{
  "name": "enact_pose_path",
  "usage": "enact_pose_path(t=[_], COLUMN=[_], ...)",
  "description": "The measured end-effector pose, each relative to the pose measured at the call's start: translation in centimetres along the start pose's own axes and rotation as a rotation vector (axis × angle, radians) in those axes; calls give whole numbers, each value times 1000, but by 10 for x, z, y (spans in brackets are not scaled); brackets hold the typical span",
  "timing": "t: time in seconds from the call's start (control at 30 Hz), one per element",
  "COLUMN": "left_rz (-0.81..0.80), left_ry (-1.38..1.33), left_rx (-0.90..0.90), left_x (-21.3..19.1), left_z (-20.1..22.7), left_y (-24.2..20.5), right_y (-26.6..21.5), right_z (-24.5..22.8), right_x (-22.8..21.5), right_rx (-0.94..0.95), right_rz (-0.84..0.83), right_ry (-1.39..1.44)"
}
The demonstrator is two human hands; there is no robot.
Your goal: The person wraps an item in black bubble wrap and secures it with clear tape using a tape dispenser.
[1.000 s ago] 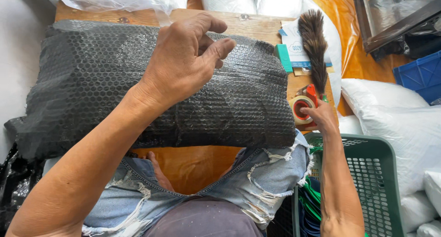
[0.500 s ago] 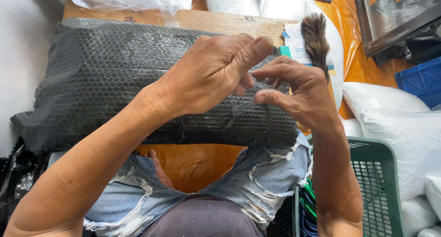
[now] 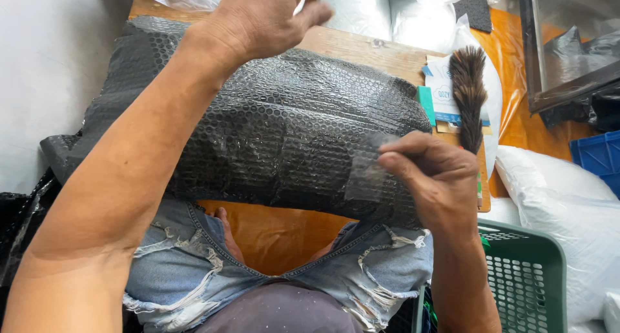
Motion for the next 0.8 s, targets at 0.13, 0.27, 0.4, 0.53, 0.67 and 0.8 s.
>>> enact_pose_path(t=[0.13,0.27,0.4,0.53,0.67,0.8], left_rz=[-489,-576,-590,-733,-721,-729], left_ry=[-136,-133,-254,-272,-330,-288], left_rx=[-402,-459,-448,-477,-475,-542], left_x=[69,98,104,105,108,104], left_z=[-42,-68,-81,-80,-86,-93], left_y=[-16,-20,-14,-18,-11,-11], right_y=[22,40,54,65,76,88], right_z=[26,53,73,80,81,78], right_x=[-18,-16,-11,-3,5,12], right_rx=[-56,22,80,91,90,56], right_rz=[128,175,188,175,171,152], right_ry=[135,357,466,510,505,510])
Point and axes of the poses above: each hand's wrist, its own y-axis towards the middle knuckle, its own x-axis out of the palm, z = x × y, the point moved 10 cm from there along y, towards the middle knuckle, and after that the axes turned 6 degrees about -x, right-handed, at the moved point
